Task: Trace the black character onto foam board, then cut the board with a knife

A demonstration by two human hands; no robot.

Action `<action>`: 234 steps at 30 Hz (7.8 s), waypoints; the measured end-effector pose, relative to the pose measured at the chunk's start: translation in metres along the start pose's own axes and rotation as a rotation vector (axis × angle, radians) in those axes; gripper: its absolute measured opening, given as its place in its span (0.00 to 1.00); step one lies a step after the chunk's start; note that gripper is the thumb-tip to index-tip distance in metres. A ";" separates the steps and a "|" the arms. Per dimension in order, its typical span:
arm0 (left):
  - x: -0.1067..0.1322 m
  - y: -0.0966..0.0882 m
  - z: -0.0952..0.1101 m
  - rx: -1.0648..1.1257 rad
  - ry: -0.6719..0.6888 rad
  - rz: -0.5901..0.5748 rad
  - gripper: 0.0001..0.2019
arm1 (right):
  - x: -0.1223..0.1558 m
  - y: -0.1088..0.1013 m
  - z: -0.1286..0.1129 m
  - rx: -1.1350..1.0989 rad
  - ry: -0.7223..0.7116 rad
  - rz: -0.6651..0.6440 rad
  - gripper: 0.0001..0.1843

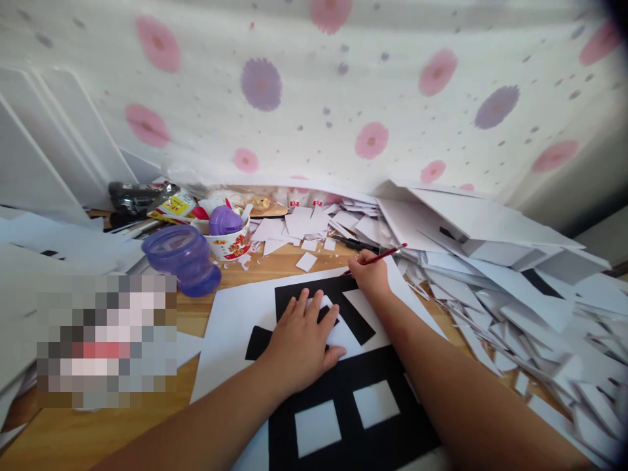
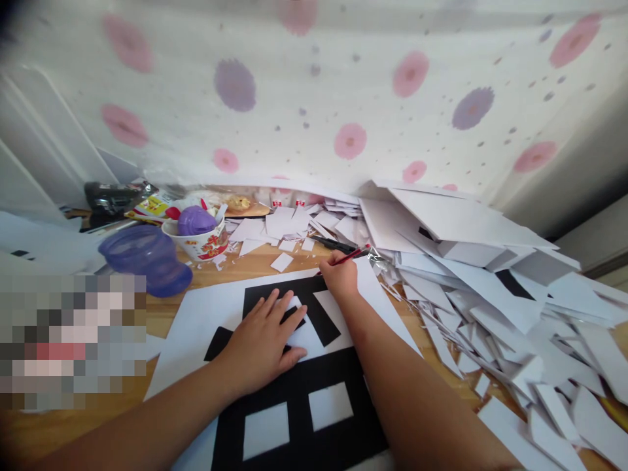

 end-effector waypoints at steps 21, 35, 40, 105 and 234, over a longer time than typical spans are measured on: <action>-0.001 -0.003 0.002 -0.024 -0.001 -0.012 0.34 | 0.001 -0.004 -0.002 0.022 -0.007 0.000 0.11; -0.001 -0.003 0.003 -0.028 -0.010 -0.019 0.34 | 0.007 0.006 -0.011 0.012 -0.063 -0.075 0.16; 0.000 -0.003 0.003 -0.018 -0.006 -0.012 0.34 | 0.000 -0.003 -0.005 0.042 -0.033 -0.008 0.13; -0.004 -0.018 -0.012 0.015 0.036 0.011 0.34 | 0.023 0.025 -0.025 -0.017 -0.043 -0.061 0.12; -0.003 -0.031 -0.014 -0.132 -0.064 -0.051 0.36 | 0.033 0.045 -0.036 -0.037 -0.091 -0.039 0.11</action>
Point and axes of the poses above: each hand's wrist, its own x-axis away from the middle knuckle, its own y-axis out of the palm, z = x × y, the point moved 4 cm from there along -x, towards the middle knuckle, and after that the axes turned 8 degrees about z, right-handed, at the moved point
